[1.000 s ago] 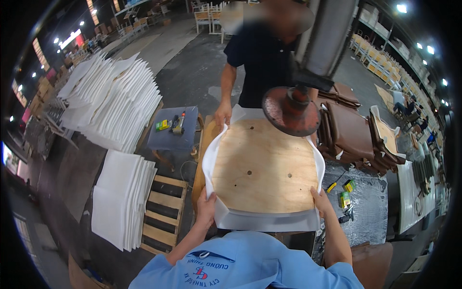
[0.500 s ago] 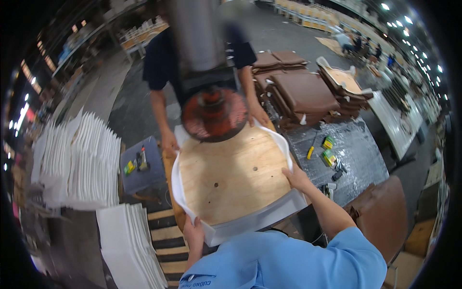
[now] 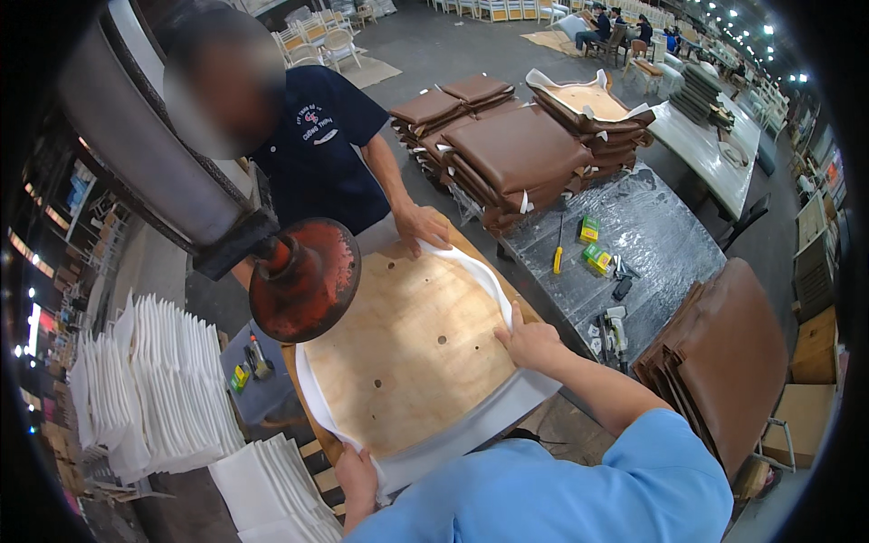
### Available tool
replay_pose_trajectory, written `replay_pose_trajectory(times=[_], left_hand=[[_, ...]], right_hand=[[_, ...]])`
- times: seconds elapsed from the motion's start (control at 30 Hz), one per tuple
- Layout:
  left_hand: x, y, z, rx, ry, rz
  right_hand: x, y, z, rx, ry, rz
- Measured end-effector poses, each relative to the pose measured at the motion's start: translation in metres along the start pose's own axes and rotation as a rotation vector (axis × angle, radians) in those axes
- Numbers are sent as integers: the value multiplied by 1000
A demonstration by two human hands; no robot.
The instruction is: The person covers a chair seat base with a white fabric layer, aligns it over a central spindle, and uses a pneumatic staple gun to secure the fabric to the underside. A coworker assists by holding the seat and applying staples at other edges. The process is repeated for a second seat.
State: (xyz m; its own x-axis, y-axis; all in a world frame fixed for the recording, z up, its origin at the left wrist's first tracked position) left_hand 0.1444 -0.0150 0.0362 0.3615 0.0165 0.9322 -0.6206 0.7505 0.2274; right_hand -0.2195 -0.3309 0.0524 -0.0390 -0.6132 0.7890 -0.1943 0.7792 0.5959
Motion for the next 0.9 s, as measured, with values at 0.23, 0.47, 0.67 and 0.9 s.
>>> replay_pose_trajectory(times=[0.23,0.47,0.67,0.9], left_hand=[[4,-13,-8,-17,-62,-122],[43,-51,-83,266,387,186],[36,-119,-107,334,984,236],[30,-154,-86,446,768,125]], right_hand=[[-6,-9,-6,99,229,0],[35,-35,13,115,182,-7],[64,-113,38,40,-694,115],[33,-159,15,113,-849,225]])
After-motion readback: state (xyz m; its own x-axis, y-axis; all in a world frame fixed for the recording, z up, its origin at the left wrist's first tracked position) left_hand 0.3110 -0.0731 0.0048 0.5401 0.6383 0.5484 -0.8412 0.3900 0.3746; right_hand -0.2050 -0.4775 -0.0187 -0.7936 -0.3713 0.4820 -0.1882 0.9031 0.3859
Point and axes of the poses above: each hand's wrist, its own y-axis away from the middle knuckle, its own x-axis out of the back of the hand, z = x × y, the point moved 7 cm from there along -y, towards the middle knuckle, and after that the axes turned 1 degree about y, right-handed, at the moved point
